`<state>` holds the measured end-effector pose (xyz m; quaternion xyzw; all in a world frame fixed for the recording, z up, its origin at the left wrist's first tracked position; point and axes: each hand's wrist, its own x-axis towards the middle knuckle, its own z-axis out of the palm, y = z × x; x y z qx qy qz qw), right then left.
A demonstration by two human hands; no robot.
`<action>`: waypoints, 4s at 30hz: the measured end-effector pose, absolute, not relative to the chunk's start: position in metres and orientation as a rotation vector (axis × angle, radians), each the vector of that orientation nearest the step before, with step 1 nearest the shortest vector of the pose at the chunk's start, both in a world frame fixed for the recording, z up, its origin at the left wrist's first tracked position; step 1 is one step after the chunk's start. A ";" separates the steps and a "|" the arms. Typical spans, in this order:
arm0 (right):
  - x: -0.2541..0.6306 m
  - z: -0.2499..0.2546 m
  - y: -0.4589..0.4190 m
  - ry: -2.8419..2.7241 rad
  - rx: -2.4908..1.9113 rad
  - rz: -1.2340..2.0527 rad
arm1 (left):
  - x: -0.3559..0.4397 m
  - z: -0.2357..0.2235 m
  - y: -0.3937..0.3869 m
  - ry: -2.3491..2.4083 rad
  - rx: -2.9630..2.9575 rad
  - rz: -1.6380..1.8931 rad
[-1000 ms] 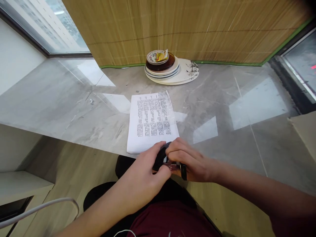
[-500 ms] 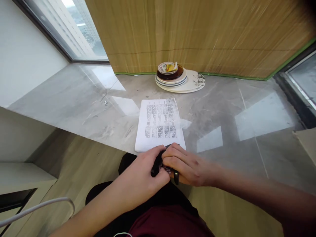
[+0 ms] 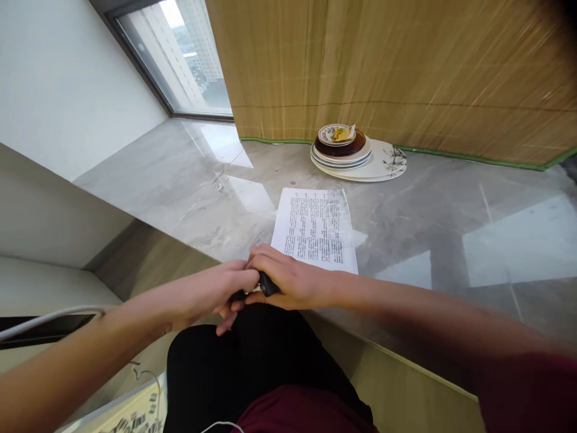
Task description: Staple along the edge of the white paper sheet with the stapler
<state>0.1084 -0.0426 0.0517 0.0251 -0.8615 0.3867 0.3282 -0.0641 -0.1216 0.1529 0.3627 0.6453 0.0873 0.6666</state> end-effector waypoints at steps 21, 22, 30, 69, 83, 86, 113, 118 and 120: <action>0.093 0.008 0.183 -2.290 -1.080 0.538 | -0.084 0.148 -0.076 1.322 0.664 0.153; 0.090 0.002 0.190 -2.313 -1.104 0.525 | -0.084 0.148 -0.077 1.325 0.651 0.165; 0.071 0.004 0.202 -2.409 -1.228 0.594 | -0.077 0.151 -0.079 1.333 0.568 0.210; 0.178 0.031 -0.040 -2.126 -0.412 1.328 | -0.019 0.138 -0.072 1.236 0.654 0.154; 0.179 0.023 -0.050 -1.709 -0.329 1.691 | 0.002 0.083 -0.126 1.362 1.621 1.122; 0.177 0.021 -0.053 -1.699 -0.313 1.655 | 0.010 0.078 -0.126 1.377 1.602 1.148; 0.176 0.012 -0.046 -1.702 -0.490 1.593 | -0.013 0.098 -0.056 0.878 2.264 0.591; 0.176 0.009 -0.047 -1.696 -0.462 1.607 | -0.011 0.093 -0.058 0.886 2.294 0.637; 0.176 0.008 -0.047 -1.704 -0.457 1.605 | -0.011 0.092 -0.059 0.886 2.286 0.629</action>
